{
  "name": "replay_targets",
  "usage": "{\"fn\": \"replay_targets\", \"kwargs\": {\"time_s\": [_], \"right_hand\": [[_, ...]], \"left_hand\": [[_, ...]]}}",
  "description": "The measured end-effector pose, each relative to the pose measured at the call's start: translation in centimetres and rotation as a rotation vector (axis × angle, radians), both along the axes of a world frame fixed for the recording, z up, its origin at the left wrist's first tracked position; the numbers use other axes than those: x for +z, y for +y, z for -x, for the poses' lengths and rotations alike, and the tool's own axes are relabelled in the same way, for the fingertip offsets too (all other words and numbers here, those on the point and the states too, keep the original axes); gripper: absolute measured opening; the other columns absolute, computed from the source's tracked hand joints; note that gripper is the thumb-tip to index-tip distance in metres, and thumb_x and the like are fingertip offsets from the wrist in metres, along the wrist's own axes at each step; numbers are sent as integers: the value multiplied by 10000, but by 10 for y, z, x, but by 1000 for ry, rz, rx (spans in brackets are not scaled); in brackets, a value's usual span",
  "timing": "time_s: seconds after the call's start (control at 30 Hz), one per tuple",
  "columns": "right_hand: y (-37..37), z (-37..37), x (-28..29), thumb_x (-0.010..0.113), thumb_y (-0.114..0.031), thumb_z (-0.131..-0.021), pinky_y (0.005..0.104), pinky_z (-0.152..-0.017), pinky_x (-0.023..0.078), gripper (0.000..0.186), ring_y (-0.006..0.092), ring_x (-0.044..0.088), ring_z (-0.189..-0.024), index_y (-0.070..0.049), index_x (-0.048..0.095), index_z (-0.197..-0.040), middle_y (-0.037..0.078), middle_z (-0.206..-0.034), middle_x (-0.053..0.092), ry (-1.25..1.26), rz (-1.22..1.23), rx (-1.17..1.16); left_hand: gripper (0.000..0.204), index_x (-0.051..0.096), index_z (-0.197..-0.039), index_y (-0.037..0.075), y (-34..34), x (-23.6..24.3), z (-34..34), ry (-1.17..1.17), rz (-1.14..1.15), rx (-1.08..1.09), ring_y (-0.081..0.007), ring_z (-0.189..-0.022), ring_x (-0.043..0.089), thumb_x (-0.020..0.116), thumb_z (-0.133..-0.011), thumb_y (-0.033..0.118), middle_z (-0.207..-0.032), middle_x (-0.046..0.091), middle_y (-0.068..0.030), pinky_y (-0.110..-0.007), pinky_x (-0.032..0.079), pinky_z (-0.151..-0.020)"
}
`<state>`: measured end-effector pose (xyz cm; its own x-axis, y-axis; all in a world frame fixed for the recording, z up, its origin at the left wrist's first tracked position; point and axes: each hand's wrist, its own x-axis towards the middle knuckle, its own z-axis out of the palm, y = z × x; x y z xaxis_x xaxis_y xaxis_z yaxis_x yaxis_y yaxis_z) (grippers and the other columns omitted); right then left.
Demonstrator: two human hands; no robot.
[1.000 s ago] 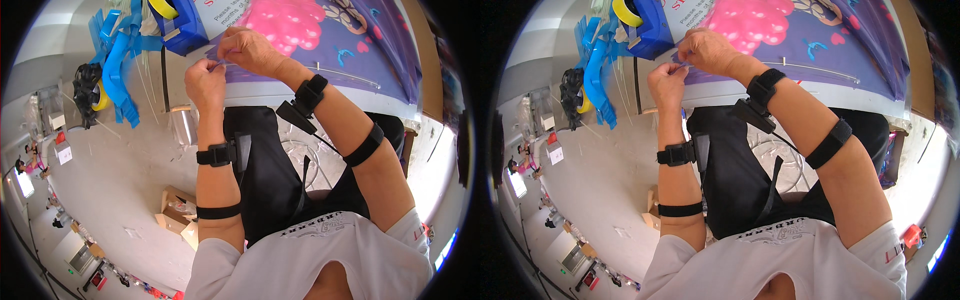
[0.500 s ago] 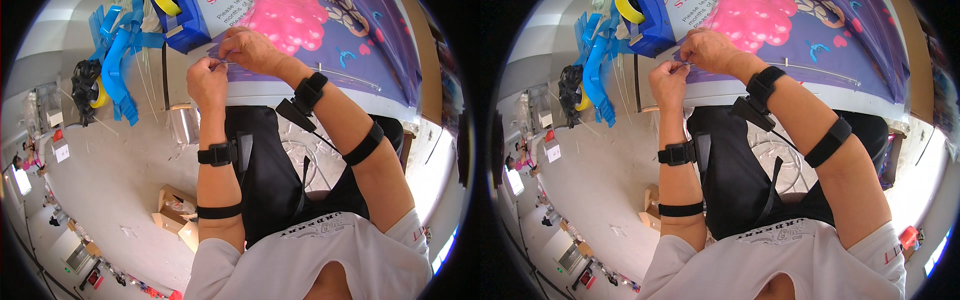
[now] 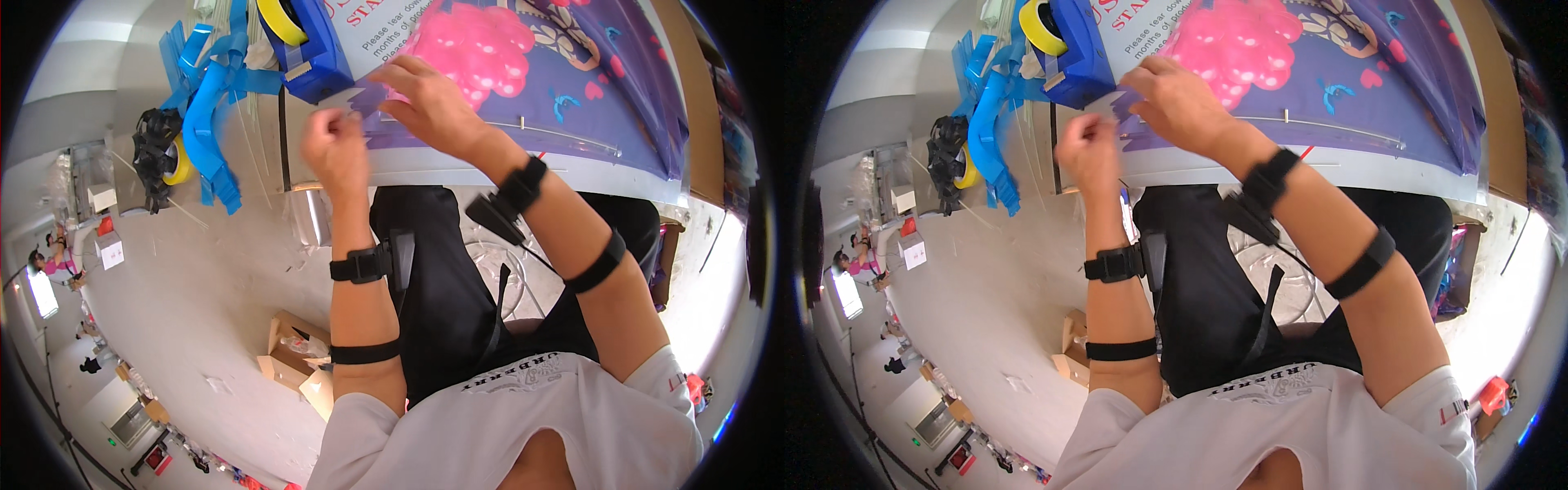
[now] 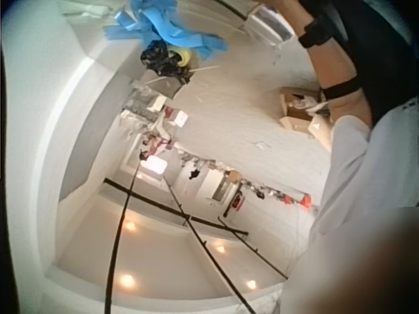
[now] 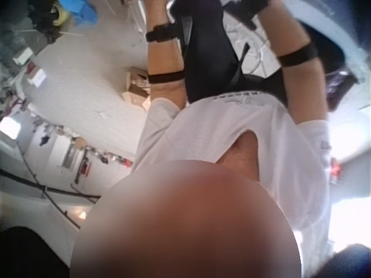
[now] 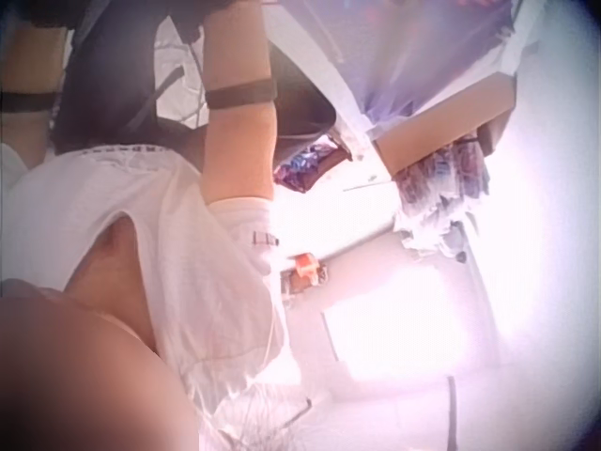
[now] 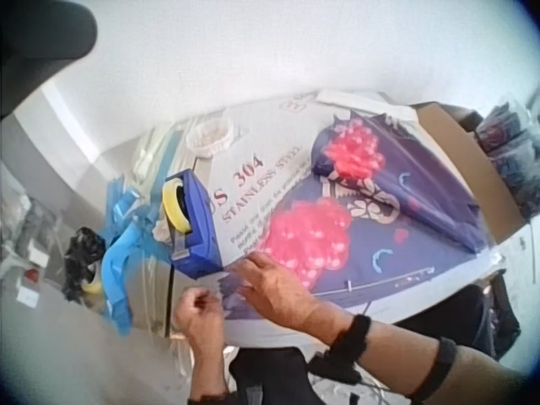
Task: The recorder is assembling a hanging wire and frame for a piece of artwork on a table.
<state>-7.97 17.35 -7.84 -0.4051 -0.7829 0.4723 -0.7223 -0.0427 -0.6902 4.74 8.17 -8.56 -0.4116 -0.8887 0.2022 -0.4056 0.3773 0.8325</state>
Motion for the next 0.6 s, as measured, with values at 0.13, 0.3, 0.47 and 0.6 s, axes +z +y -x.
{"fn": "replay_targets", "kwargs": {"time_s": [0.13,0.3,0.47,0.6], "right_hand": [[70,-8,28,605,-10,-826,281,-582,422,86,173,522,-640,22,604,-906,91,-762,559,-311,-79,-6],[163,-34,14,612,-15,-806,358,-600,452,41,299,591,-673,13,609,-836,142,-765,603,-452,-197,-176],[201,-45,-6,610,-11,-799,367,-608,465,49,316,598,-702,-2,607,-847,145,-759,606,-419,-230,-294],[204,-32,-15,618,-14,-784,365,-590,484,58,323,609,-673,-31,615,-839,131,-741,617,-244,-234,-328]], "left_hand": [[153,644,-876,-17,-39,23,2,372,-7,239,-140,-716,568,684,-775,91,-793,627,-58,-285,463,-608],[158,656,-872,5,-71,73,27,184,-506,106,-136,-677,535,714,-746,83,-781,623,-43,-287,458,-564],[119,633,-847,-15,-94,79,30,139,-628,46,-130,-618,482,677,-745,27,-750,578,-66,-336,497,-564],[84,595,-805,-32,-88,79,33,239,-689,46,-141,-606,477,647,-750,4,-719,538,-58,-405,539,-631]]}}
